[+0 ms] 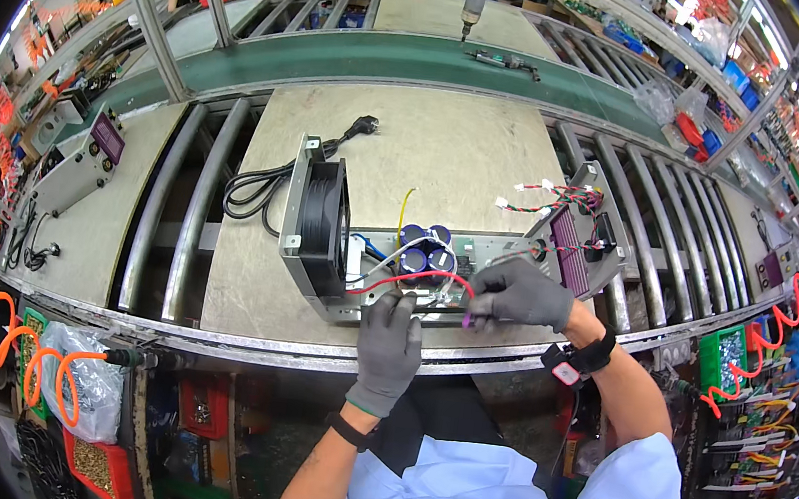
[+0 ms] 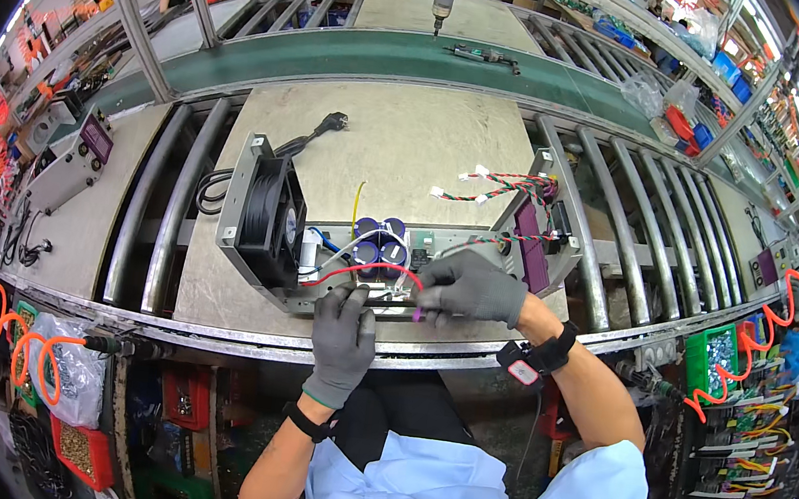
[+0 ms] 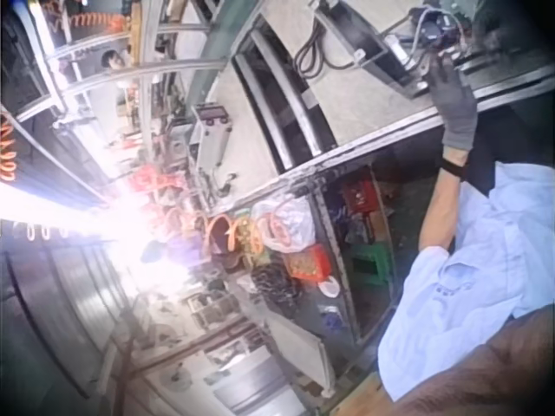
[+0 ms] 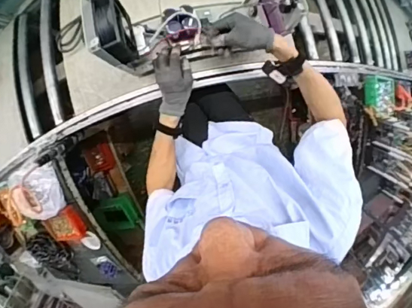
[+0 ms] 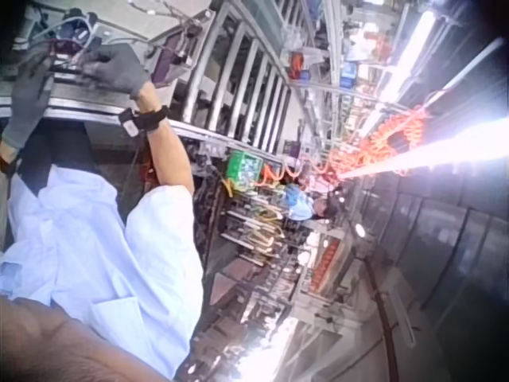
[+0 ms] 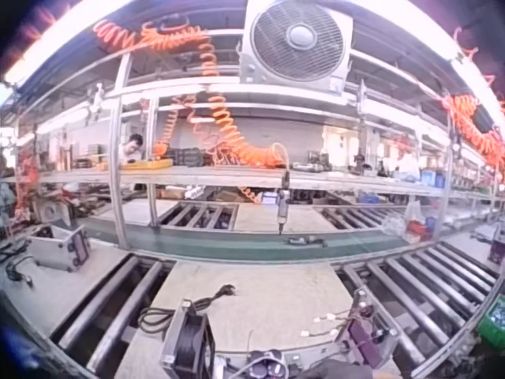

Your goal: The worker is assembling an electronic device, installing a circuit board into a metal chassis and securing it with an electric screwdriver.

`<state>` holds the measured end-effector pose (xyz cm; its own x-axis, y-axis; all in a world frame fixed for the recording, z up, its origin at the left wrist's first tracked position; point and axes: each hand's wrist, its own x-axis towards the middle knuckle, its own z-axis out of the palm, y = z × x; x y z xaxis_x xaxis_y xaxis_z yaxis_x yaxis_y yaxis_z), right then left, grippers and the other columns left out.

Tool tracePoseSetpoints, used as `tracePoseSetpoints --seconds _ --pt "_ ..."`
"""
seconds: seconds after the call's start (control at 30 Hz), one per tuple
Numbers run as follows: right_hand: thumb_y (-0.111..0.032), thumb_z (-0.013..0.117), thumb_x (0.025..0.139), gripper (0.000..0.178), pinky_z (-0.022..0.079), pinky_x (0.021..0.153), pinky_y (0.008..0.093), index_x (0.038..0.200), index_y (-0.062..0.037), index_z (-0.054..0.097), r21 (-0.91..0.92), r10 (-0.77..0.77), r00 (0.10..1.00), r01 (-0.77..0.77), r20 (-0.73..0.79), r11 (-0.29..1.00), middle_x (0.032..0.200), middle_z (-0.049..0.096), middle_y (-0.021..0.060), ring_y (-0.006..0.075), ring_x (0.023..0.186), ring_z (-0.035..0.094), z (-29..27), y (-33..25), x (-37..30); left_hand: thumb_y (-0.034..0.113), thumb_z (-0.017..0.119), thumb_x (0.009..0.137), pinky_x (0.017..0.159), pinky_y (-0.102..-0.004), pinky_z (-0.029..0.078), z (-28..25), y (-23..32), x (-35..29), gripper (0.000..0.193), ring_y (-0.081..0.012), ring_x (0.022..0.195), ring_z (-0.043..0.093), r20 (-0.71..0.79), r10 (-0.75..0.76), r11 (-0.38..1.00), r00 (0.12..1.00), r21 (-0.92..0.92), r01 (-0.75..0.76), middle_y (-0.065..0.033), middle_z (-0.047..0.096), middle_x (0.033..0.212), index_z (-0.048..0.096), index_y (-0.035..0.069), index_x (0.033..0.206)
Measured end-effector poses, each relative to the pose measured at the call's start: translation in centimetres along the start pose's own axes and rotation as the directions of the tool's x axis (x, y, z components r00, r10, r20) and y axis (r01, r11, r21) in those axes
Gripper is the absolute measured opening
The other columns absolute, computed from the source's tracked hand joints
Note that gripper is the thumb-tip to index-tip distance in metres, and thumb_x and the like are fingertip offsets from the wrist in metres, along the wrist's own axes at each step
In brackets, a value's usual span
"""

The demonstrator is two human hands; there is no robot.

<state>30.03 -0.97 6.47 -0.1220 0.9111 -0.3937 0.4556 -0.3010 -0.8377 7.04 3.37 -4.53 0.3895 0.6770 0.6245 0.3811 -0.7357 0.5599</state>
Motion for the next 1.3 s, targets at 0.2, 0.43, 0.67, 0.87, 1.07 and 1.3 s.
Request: tracePoseSetpoints --seconds 0.2,0.43,0.67,0.87,1.07,1.3 --pt "-0.023 0.070 0.089 0.022 0.052 0.072 0.0414 0.098 -0.0032 0.072 -0.409 -0.205 0.878 0.011 -0.433 0.913 0.086 0.069 0.0178 0.0317 0.082 0.068 0.6 2.0 1.6 0.008 0.062 0.085 0.089 -0.0452 0.049 -0.2 -0.3 -0.3 0.038 -0.0367 0.102 0.057 0.010 -0.009 1.000 1.000 -0.021 0.009 -0.0182 0.058 0.119 0.063 0.002 0.122" --pt "-0.022 0.072 0.088 0.019 0.052 0.069 0.0404 0.091 -0.0037 0.072 -0.523 -0.397 0.750 0.080 -0.529 0.848 0.083 0.070 0.0169 0.0323 0.076 0.068 1.6 4.0 3.0 0.008 0.063 0.084 0.088 -0.0450 0.049 -0.1 -0.3 -0.3 0.039 -0.0359 0.100 0.057 0.002 -0.005 1.000 1.000 -0.008 0.005 -0.0172 0.058 0.119 0.063 0.003 0.123" --pt "-0.019 0.076 0.084 0.018 0.051 0.067 0.0395 0.091 -0.0031 0.072 -0.387 -0.303 0.708 0.046 -0.638 0.921 0.081 0.069 0.0180 0.0322 0.073 0.068 2.4 3.3 2.6 0.008 0.063 0.085 0.087 -0.0450 0.050 -0.1 -0.3 -0.3 0.038 -0.0354 0.098 0.056 0.027 -0.018 1.000 0.999 -0.013 0.018 -0.0168 0.058 0.119 0.063 0.003 0.122" --pt "-0.019 0.076 0.085 0.017 0.050 0.063 0.0399 0.089 -0.0029 0.072 -0.372 -0.192 0.708 -0.108 -0.680 0.922 0.074 0.068 0.0178 0.0310 0.068 0.067 3.1 2.4 2.6 0.007 0.064 0.084 0.087 -0.0445 0.049 -0.2 -0.3 -0.1 0.038 -0.0352 0.099 0.056 0.031 -0.027 0.999 0.999 -0.023 0.027 -0.0167 0.058 0.120 0.062 0.002 0.122" --pt "-0.019 0.075 0.086 0.018 0.048 0.062 0.0421 0.085 -0.0014 0.071 -0.319 -0.253 0.683 0.030 -0.685 0.947 0.072 0.066 0.0200 0.0340 0.068 0.066 4.1 3.7 2.7 0.008 0.064 0.085 0.089 -0.0452 0.048 0.1 -0.1 -0.5 0.038 -0.0357 0.102 0.056 0.057 -0.055 0.998 0.997 -0.003 0.055 -0.0182 0.058 0.119 0.062 0.002 0.123" --pt "-0.024 0.072 0.088 0.026 0.048 0.067 0.0477 0.085 0.0013 0.069 -0.393 -0.257 0.702 -0.036 -0.665 0.919 0.074 0.064 0.0231 0.0423 0.072 0.063 4.3 4.3 2.6 0.010 0.063 0.086 0.093 -0.0478 0.047 -0.5 0.4 -0.1 0.038 -0.0401 0.107 0.055 0.034 -0.053 0.997 0.998 -0.046 0.055 -0.0223 0.056 0.121 0.060 0.001 0.123"
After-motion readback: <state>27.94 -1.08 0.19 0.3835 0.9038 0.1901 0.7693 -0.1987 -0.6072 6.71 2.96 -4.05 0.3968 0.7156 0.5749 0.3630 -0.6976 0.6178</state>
